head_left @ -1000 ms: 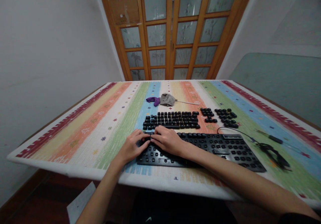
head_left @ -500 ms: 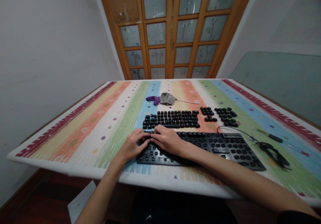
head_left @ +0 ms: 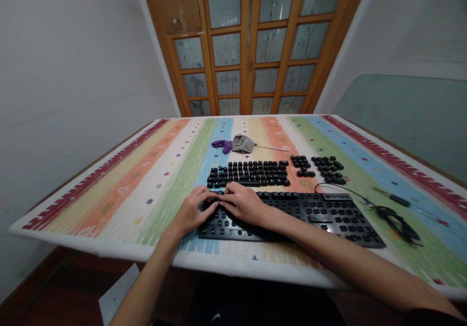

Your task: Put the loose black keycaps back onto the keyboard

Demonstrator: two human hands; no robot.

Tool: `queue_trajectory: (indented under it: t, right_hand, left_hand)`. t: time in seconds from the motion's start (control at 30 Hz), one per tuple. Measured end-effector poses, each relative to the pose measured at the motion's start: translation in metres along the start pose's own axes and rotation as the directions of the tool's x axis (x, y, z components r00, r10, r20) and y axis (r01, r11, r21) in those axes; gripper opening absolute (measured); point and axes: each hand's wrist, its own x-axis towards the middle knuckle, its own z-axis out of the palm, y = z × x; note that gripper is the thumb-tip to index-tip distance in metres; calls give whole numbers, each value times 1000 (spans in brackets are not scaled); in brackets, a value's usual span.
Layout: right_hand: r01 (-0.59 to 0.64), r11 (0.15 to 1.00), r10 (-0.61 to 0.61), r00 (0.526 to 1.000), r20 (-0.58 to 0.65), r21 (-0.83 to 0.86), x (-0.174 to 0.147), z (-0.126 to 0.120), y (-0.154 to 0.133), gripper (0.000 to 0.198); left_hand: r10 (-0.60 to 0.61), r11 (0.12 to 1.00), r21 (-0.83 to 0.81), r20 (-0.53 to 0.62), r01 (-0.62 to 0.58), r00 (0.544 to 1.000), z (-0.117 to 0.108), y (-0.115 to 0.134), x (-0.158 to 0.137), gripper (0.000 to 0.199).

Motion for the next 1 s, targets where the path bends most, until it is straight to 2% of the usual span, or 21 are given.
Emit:
queue_trajectory:
  t: [0.23,0.47,0.7,1.0]
  right_hand:
    - [-27,998,29,999,-36,48,-2,3,3,14]
    - [8,1000,-8,1000,2,-13,0,0,0,18]
    - [-16,1000,16,1000,-4,-26,0,-2,0,17]
    - [55,998,-58,997,-55,-39,-2,4,3,16]
  left_hand:
    - [3,1000,13,8,-4,1000,0,-2,0,11]
    - [-5,1000,19,13,5,1000,0,-1,0,13]
    - [-12,999,37,28,11,1000,0,-1,0,13]
    - [-14,999,45,47,11,999,0,-2,0,14]
